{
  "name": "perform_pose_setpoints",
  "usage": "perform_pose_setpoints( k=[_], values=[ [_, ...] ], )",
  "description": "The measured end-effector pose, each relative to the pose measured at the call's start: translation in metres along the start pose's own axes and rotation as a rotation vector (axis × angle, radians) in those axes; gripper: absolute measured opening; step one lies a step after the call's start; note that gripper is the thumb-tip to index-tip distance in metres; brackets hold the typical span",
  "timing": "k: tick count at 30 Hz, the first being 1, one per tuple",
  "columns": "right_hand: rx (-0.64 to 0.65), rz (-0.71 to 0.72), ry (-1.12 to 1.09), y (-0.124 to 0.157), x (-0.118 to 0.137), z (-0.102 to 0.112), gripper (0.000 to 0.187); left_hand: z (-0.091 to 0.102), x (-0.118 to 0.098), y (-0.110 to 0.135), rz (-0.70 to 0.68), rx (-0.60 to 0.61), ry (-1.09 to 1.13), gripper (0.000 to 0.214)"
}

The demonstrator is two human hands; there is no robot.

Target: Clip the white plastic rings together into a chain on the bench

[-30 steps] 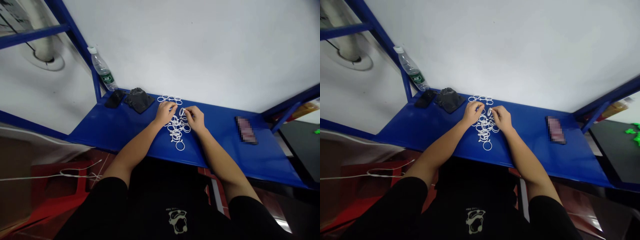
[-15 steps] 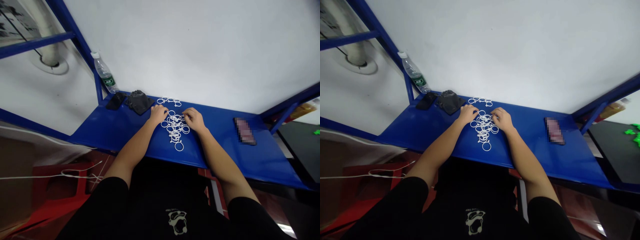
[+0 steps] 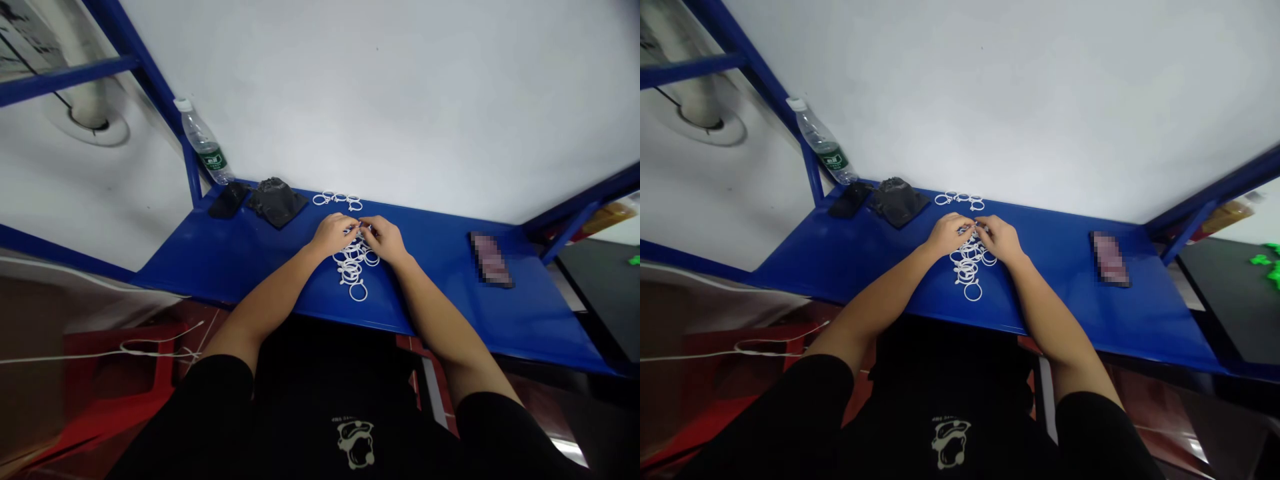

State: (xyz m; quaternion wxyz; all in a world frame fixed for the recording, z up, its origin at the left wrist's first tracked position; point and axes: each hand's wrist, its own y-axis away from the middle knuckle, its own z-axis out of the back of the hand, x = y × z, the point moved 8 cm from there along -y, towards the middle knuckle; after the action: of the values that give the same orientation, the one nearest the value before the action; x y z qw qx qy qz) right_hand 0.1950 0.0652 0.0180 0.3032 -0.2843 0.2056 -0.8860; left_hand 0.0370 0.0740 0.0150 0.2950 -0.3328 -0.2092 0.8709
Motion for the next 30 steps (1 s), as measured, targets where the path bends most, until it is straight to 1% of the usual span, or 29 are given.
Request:
perform_pose_setpoints(
  k=[4,8,12,16,19,22,25,30],
  values=[
    [-0.012,0.024,-0.015,0.001,-0.001,0.0,0.037,0.001,-0.003,0.0,-0.056,-0.013,0.033,0.011],
    [-0.021,0.034,-0.049,0.001,0.001,0.002,0.043,0.0,-0.002,-0.001,-0.056,-0.014,0.044,0.012],
    [0.001,0.018,-0.077,0.0,0.003,0.001,0.052,0.0,-0.002,-0.001,-0.035,0.002,0.062,0.014],
    [0.053,-0.03,-0.088,0.0,0.001,-0.004,0.059,-0.001,-0.002,-0.001,0.022,0.062,0.054,0.017],
    [0.071,-0.048,-0.108,0.0,0.0,-0.007,0.06,-0.003,-0.003,-0.001,0.052,0.1,0.046,0.019],
    [0.067,-0.049,-0.121,0.0,-0.002,-0.009,0.058,-0.004,-0.004,-0.001,0.063,0.105,0.053,0.02],
    [0.043,-0.078,-0.099,0.001,-0.008,-0.009,0.054,-0.007,0.0,-0.002,0.089,0.104,0.038,0.018],
    [-0.082,-0.195,-0.082,0.002,-0.028,0.004,0.046,-0.007,0.019,-0.003,0.207,0.089,-0.024,0.015]
  ],
)
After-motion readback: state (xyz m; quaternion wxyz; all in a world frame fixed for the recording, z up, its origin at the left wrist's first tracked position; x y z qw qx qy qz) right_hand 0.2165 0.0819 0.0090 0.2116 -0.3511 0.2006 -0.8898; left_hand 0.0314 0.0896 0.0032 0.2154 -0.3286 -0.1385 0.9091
